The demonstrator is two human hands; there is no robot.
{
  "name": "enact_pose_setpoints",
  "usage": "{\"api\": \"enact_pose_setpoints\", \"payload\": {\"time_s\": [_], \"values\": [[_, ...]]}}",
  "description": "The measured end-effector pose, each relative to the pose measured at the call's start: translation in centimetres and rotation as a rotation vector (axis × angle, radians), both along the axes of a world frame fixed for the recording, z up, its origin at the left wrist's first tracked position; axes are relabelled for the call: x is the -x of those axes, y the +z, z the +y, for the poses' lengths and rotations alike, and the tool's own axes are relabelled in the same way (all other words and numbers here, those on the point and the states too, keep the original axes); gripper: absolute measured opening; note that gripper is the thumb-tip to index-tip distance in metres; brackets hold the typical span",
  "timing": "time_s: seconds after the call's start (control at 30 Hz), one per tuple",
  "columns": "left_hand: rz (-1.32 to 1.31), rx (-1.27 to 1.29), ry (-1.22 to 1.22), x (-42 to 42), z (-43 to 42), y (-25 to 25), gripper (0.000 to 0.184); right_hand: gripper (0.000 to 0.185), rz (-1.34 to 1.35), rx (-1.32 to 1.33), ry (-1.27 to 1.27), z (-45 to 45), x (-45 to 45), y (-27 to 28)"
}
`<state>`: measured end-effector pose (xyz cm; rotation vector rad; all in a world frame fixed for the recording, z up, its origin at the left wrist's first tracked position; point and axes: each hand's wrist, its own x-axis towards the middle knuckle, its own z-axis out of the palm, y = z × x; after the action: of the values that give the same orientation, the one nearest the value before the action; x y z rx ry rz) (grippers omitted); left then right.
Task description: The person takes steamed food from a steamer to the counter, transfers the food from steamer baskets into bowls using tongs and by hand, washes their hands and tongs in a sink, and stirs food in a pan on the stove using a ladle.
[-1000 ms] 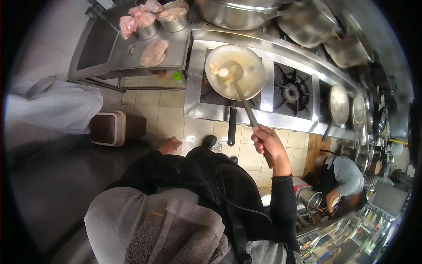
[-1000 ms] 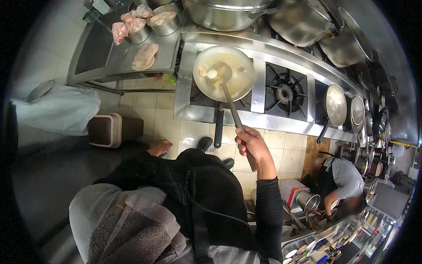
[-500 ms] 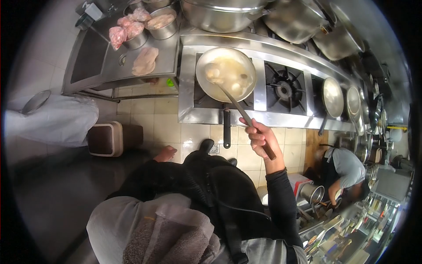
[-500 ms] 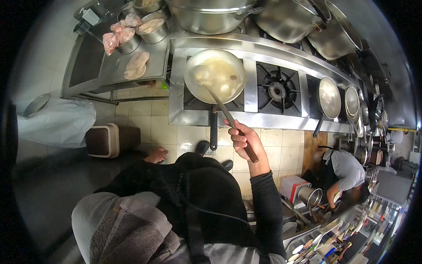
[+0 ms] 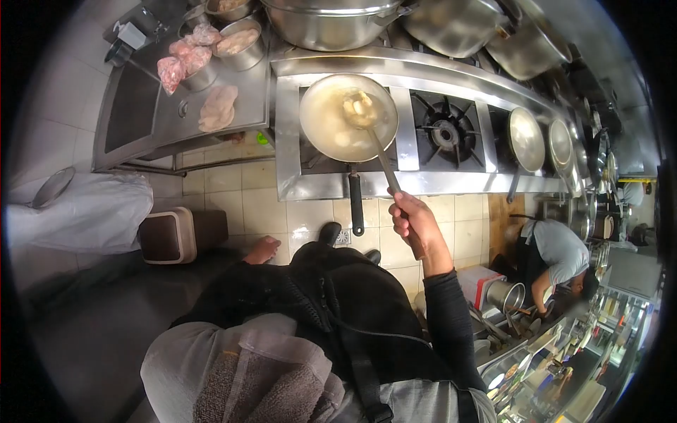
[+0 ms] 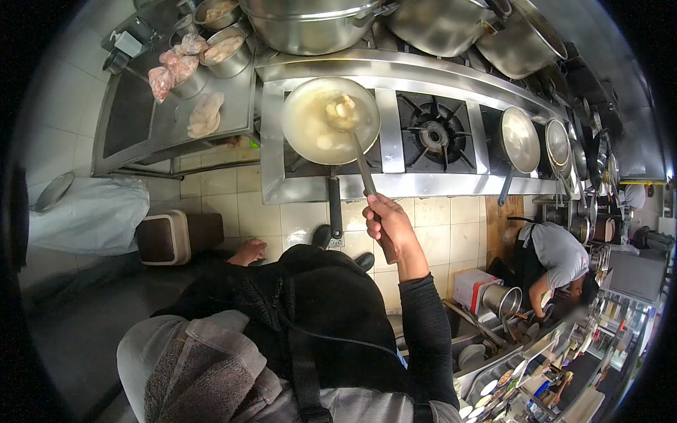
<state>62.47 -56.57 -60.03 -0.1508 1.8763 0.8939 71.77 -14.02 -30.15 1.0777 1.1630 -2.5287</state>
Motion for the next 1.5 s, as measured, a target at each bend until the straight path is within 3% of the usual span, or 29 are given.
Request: {"api": "enact_pose_setpoints", "payload": {"time_s": [0.13, 0.4, 0.57, 0.8, 0.83, 0.93, 1.07, 1.23, 1.3, 1.4, 1.5], "values": [[-0.047, -0.062, 0.04, 0.1, -0.2, -1.2, 0.034, 0.015, -0.017, -0.08, 0.032, -0.2, -1.1, -0.3], [0.0, -0.064, 0.083, -0.1, -0.4, -1.8, 0.032, 0.016, -0.141, -0.296, 0.212, 0.7, -3.0, 1.7], [0.0, -0.066, 0.007, 0.6, 0.9, 0.9, 0.034, 0.019, -0.155, -0.318, 0.287, 0.2, -0.6, 2.0], [-0.068, -0.189, 0.104, 0.4, 1.2, 0.7, 0.037, 0.028, 0.038, 0.091, 0.132, 0.0, 3.3, 0.5], [-0.071, -0.161, 0.111, 0.2, 0.8, -0.3, 0.037, 0.028, 0.043, 0.09, 0.134, 0.2, 3.7, 0.2], [-0.1, -0.112, 0.109, -0.3, -0.4, -2.0, 0.038, 0.03, 0.124, 0.471, 0.0, 1.2, 4.3, -1.0], [-0.053, -0.035, 0.064, -1.0, -0.9, -1.7, 0.035, 0.029, 0.18, 0.566, -0.073, 2.1, 3.7, -1.5], [-0.058, -0.063, 0.056, -1.1, -2.0, -2.7, 0.032, 0.027, 0.055, 0.284, -0.069, 2.1, 1.1, 0.2], [-0.191, -0.127, 0.195, -0.6, -2.4, -4.7, 0.031, 0.024, 0.03, 0.186, -0.057, 1.7, 0.1, 1.2], [-0.112, -0.085, 0.185, -0.1, -0.7, -2.0, 0.03, 0.017, -0.027, -0.026, -0.002, 0.6, -1.5, 1.5], [-0.085, -0.149, 0.13, 0.5, -0.6, -3.1, 0.03, 0.012, -0.073, -0.198, 0.069, 0.2, -2.1, 1.6]]}}
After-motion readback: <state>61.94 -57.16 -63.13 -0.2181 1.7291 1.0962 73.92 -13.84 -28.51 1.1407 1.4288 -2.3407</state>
